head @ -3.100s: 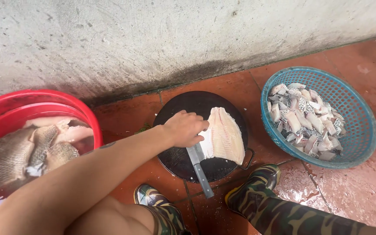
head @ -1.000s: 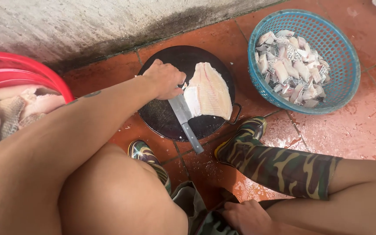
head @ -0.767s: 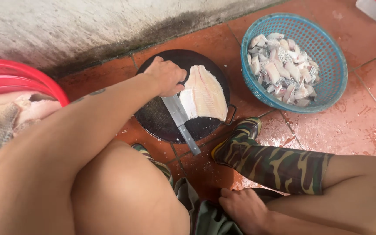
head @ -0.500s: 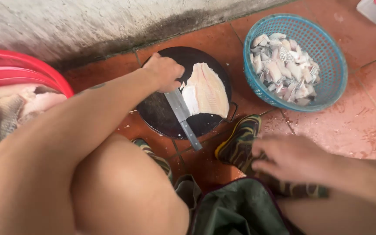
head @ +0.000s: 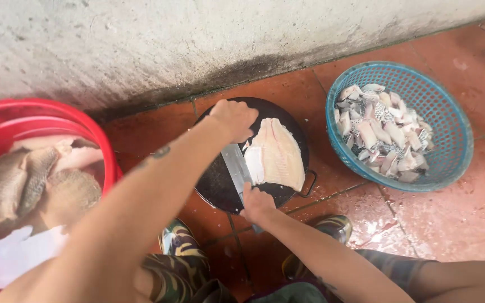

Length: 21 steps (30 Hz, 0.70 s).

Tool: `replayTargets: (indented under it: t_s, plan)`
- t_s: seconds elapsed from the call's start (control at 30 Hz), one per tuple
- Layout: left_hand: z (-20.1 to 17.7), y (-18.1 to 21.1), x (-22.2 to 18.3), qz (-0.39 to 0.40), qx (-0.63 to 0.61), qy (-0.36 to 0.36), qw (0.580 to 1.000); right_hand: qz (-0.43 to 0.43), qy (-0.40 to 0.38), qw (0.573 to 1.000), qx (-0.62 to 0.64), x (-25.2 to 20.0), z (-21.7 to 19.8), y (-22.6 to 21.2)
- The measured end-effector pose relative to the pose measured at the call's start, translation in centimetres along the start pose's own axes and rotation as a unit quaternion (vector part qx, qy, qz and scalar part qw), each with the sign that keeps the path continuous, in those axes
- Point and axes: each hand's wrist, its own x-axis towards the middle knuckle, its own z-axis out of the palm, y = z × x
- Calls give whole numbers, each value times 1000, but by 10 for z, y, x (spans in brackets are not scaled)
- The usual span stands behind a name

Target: The recorder is slicing large pieces of processed fish fillets into smaller strips using a cleaver on a wooden cutting board.

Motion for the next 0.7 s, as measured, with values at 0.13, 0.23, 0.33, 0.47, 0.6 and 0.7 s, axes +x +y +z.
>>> replayTargets:
  t_s: [0.13, 0.23, 0.33, 0.47, 0.6, 0.7]
  plan:
    - [19, 10, 11, -51, -140, 88, 985, 8, 31, 997, 76, -11, 7, 36]
    - [38, -7, 22, -129, -234, 183, 946, -30, 36, 984, 169, -60, -61, 76]
    - [67, -14, 43, -230, -285, 236, 900, 33, -39, 996, 77, -145, -157, 114]
    - [117, 25, 69, -107, -120, 110, 981, 121, 44, 975, 180, -238, -198, 143]
    - [159, 104, 113, 177, 1, 22, 984, 216, 139, 908, 332, -277, -217, 150]
    - [181, 147, 140, 210, 35, 43, 976, 196, 163, 866, 430, -278, -218, 152]
